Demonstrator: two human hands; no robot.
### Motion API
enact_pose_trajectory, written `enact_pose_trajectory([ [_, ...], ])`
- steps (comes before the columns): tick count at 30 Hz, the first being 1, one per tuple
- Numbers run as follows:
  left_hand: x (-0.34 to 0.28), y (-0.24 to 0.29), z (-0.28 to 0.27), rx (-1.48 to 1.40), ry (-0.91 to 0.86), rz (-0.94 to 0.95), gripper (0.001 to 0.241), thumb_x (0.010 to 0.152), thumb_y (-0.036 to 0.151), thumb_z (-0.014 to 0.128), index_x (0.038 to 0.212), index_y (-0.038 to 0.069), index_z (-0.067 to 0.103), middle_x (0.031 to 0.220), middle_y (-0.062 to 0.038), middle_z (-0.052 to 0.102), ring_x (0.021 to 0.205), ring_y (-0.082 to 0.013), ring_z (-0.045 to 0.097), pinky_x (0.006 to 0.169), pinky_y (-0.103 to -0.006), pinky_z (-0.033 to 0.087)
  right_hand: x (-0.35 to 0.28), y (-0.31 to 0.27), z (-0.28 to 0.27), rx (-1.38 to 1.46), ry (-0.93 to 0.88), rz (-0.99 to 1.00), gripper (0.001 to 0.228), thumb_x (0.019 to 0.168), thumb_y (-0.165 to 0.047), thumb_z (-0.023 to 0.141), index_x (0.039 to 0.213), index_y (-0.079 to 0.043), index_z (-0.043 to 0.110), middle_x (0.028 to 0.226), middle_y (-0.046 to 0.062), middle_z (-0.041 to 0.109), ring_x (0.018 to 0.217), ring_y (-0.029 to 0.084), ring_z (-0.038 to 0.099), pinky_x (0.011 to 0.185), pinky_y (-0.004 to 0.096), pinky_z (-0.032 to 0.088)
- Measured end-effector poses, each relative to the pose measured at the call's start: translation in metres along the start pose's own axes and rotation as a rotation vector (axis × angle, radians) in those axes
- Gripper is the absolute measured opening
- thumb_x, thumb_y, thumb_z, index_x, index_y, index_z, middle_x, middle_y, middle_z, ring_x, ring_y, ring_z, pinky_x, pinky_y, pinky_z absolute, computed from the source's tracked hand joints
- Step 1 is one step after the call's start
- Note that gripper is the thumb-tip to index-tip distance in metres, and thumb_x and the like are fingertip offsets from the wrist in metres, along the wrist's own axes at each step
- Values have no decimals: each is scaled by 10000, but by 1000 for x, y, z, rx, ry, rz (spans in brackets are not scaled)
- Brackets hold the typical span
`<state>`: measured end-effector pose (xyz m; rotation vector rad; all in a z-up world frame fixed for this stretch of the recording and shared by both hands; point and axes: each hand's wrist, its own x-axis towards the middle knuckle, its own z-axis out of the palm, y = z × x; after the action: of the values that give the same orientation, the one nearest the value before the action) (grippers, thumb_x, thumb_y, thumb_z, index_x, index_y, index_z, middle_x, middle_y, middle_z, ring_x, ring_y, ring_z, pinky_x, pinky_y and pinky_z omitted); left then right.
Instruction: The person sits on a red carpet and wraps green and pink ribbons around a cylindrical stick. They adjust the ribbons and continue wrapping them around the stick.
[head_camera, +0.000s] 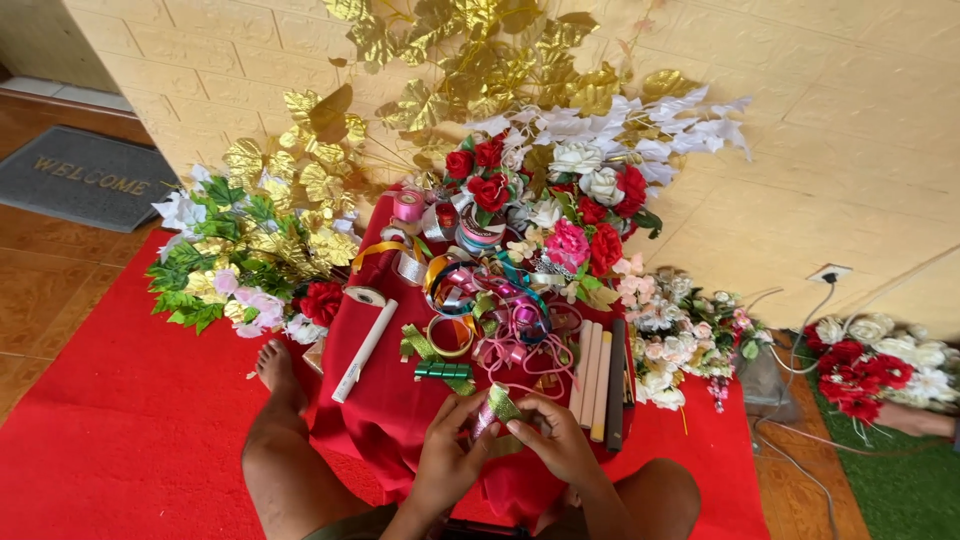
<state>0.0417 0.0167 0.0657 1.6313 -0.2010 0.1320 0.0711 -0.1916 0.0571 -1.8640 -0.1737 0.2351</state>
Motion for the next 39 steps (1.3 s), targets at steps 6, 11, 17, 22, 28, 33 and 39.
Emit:
enact_pose_trajectory([
  [6,22,-17,-8,-393,-74,-402,614,930,293,712,1487,88,559,791,-134,743,543,-198,667,546,-313,574,23,15,-9,80,-65,-11,219,974,-275,734,979,-61,783,739,-16,596,636,105,501,608,289,418],
  [11,46,-23,0,-790,-27,-504,555,923,117,713,1437,1,537,1006,-175,607,888,-285,699,632,-404,665,46,11,-19,135,-79,-25,222,964,-267,715,1015,-65,791,824,41,754,744,156,718,693,301,552],
  [17,74,-24,4,-1079,-29,-649,443,889,89,737,1307,31,605,1016,-111,680,931,-244,662,893,-513,633,71,9,-33,139,-41,-54,212,955,-247,723,1033,-58,779,848,68,780,777,188,796,722,317,635],
  [22,99,-28,6,-1021,-77,-561,259,937,198,718,1147,65,645,950,-126,675,811,-197,627,602,-338,542,96,-1,-44,29,-51,-102,261,975,-330,686,1056,-114,808,884,28,757,803,185,739,749,353,564],
  [28,138,-36,2,-1112,-95,-603,292,968,197,661,1194,62,535,928,-137,639,708,-189,573,491,-260,486,127,4,-57,-21,-33,-41,304,956,-376,688,1082,-124,803,999,27,786,971,200,764,886,371,559],
  [33,166,-49,-3,-1051,-204,-624,277,936,205,766,1053,138,523,804,-105,645,671,-153,600,495,-236,473,138,34,-63,98,-59,6,207,976,-284,711,1003,-98,797,853,26,727,746,160,673,735,347,515],
  [39,182,-73,-9,-967,-164,-624,210,940,175,770,998,112,579,800,-120,654,635,-170,592,472,-271,485,134,51,-70,151,59,107,211,953,-281,728,982,-87,805,896,54,722,837,218,708,794,402,554],
])
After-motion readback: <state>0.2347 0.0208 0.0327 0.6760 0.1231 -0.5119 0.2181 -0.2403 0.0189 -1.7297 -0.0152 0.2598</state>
